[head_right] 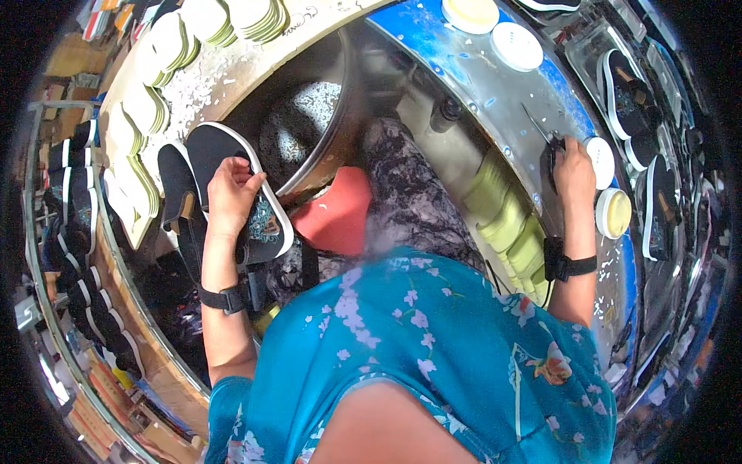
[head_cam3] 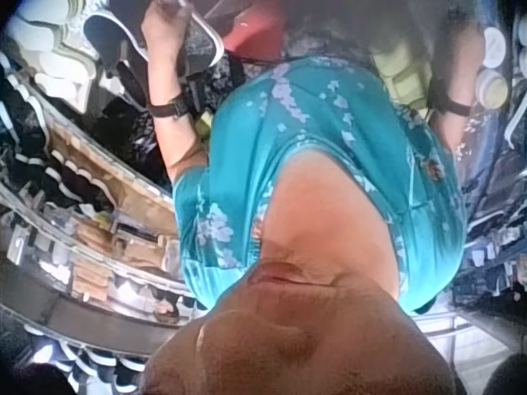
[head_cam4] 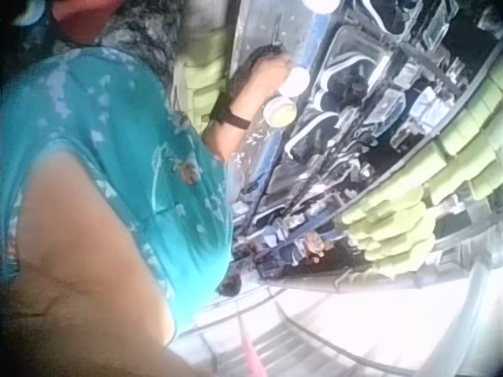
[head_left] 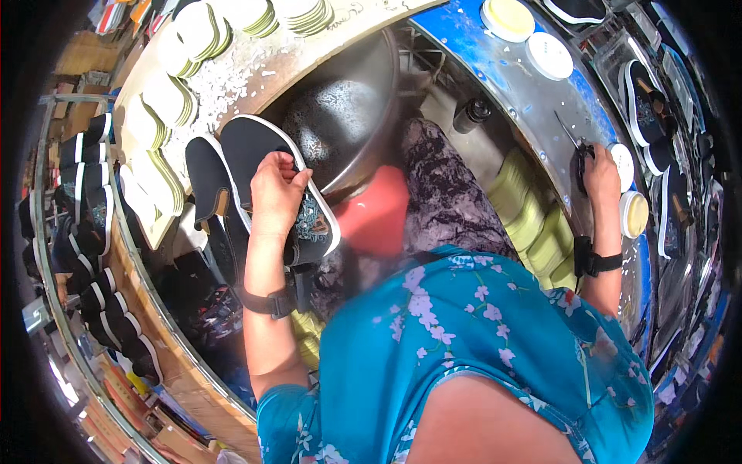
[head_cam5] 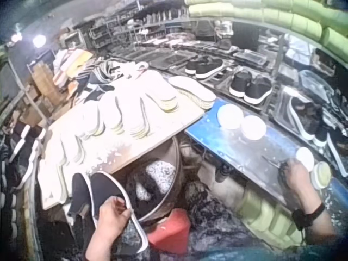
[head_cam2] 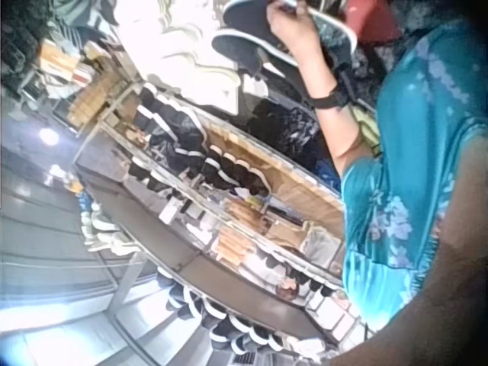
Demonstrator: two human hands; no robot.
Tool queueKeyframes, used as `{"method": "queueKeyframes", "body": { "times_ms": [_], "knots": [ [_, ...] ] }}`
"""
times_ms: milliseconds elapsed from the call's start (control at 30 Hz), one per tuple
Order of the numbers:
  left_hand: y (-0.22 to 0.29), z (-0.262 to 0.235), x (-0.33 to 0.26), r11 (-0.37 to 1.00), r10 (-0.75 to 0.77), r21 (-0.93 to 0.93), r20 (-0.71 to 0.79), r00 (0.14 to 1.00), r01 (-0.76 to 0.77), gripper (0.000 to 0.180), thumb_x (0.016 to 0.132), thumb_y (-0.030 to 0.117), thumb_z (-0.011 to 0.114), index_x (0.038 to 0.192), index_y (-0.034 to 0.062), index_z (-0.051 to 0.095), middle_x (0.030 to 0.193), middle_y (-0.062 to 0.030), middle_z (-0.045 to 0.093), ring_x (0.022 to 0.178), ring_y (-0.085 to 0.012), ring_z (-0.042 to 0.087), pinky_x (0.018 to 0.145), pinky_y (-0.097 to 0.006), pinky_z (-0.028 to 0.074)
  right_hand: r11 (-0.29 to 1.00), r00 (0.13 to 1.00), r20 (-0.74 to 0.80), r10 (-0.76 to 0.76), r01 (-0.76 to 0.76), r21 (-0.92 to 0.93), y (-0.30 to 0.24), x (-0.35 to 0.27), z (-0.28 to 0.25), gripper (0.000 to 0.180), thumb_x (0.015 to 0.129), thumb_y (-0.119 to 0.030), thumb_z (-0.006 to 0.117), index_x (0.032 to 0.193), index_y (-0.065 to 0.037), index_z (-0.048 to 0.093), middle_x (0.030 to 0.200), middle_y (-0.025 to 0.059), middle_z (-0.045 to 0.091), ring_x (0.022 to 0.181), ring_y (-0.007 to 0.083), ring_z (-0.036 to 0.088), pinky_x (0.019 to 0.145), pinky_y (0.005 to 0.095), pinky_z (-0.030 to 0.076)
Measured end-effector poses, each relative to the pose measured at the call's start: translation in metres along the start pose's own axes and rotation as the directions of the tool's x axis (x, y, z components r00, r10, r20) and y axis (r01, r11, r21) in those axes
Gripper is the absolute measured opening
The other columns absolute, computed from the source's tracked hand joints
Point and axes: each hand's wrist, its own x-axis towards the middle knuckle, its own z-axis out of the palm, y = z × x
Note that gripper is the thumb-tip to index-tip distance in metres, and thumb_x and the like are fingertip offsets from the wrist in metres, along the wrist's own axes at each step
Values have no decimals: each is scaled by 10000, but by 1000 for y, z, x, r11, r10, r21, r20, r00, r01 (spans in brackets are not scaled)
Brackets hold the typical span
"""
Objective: Inserting insoles into shoes and trimming excess material with scissors.
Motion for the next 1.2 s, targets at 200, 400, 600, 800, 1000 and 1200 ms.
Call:
{"method": "queueKeyframes", "body": {
  "times_ms": [200,400,600,800,1000,1200],
  "knots": [
    [10,-1,3,940,-23,339,-15,1000,27,339,674,230,733,859,-12,583,859,-171,602,787,-319,599,715,-386,475,985,970,185,157,-141,-95,16,9,8,443,790,-105,499,1225,-87,419,1024,251,571,893,399,572,761,471,449],
    [12,-1,11,929,-106,361,33,994,88,274,729,299,668,779,31,640,788,-170,636,806,-327,611,726,-405,471,991,959,253,124,-132,13,28,8,17,561,751,-43,453,1299,-105,346,1062,265,560,974,393,551,821,444,437],
    [7,3,15,938,-109,334,36,993,91,217,770,257,621,803,44,639,800,-166,634,816,-330,608,730,-410,467,989,979,198,52,-78,126,20,7,7,606,693,20,482,1281,-92,388,1079,255,556,1029,371,536,868,397,419],
    [-6,4,7,976,34,215,-42,999,-24,177,795,204,597,766,29,604,761,-165,609,767,-343,593,693,-412,457,767,965,202,170,-258,587,-16,4,-15,634,661,31,558,1267,-97,424,912,130,596,847,241,588,759,304,453],
    [-20,-3,10,993,-103,-52,49,993,105,200,834,206,596,774,15,592,634,-53,579,583,-102,537,588,-263,431,-97,590,365,-720,-607,789,-127,5,-32,401,803,-119,548,1186,-26,474,676,35,525,474,82,472,396,197,336],
    [-25,-6,13,960,-132,-225,169,977,168,190,851,187,585,763,21,567,629,13,532,577,-71,486,568,-233,413,581,675,153,-722,471,664,-259,0,-17,426,707,-316,660,1082,-138,562,894,138,611,794,314,597,665,423,468]
  ]
}}
